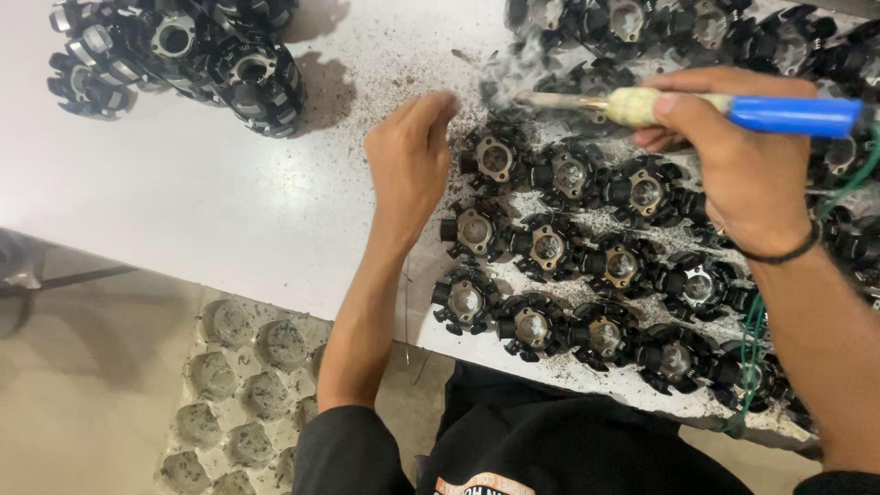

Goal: The person uses a heated soldering-iron-like tool to burn and scrape residue out of the hubs of black rotor parts arranged in rows on a board, working one part at a time and moving finished parts aside. Smoke rises as the hot tool contacts each part.

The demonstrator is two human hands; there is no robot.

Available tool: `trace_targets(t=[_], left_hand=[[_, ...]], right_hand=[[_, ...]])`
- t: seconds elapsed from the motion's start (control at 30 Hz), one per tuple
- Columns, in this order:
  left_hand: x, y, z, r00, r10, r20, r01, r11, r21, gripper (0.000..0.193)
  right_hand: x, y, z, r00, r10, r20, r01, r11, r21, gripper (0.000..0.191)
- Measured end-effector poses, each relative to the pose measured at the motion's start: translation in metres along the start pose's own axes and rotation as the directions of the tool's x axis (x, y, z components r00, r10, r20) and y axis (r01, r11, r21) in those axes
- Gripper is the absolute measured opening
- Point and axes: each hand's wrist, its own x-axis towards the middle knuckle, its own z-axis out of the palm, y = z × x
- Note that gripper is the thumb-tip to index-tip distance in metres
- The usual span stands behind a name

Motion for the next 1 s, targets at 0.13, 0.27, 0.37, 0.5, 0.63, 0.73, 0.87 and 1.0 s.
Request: trace_targets(t=[0.13,0.27,0.37,0.5,0.63,0.73,0.87,1.0], left_hand=[[-0.034,0.006,-0.013,0.991,0.087,0.099,-0.092,0.995,0.044,0.022],[-0.054,0.006,-0.01,0.986,0.114,0.126,-0.13,0.982,0.134,0.027],[-0.059,0.008,-0.012,0.987,0.125,0.104,-0.138,0.982,0.132,0.038],[-0.06,0.012,-0.015,0.996,0.024,0.089,-0.038,0.986,0.16,0.037],[-0.058,0.013,-0.012,0.992,0.107,0.071,-0.118,0.976,0.183,0.032],[-0.059,0.011,-0.01,0.988,0.113,0.109,-0.13,0.977,0.17,0.033],[-0.062,0.01,-0.006,0.983,0.114,0.14,-0.141,0.97,0.197,0.033],[-0.059,0.011,-0.002,0.986,0.119,0.117,-0.134,0.983,0.129,0.029]], right_hand=[[-0.05,0.013,0.007,0.999,-0.036,-0.013,0.034,0.996,-0.085,0.024],[-0.085,0.028,0.013,0.978,-0.181,0.103,0.207,0.907,-0.368,0.032],[-0.09,0.034,0.014,0.975,-0.184,0.122,0.217,0.898,-0.384,0.032],[-0.086,0.031,0.017,0.975,-0.171,0.139,0.208,0.92,-0.332,0.025],[-0.077,0.018,0.024,0.968,-0.192,0.159,0.237,0.91,-0.341,0.027],[-0.068,0.0,0.029,0.971,-0.157,0.181,0.222,0.874,-0.432,0.029],[-0.056,-0.031,0.04,0.947,-0.206,0.247,0.311,0.787,-0.533,0.022],[-0.045,-0.051,0.054,0.935,-0.229,0.27,0.349,0.725,-0.594,0.022]])
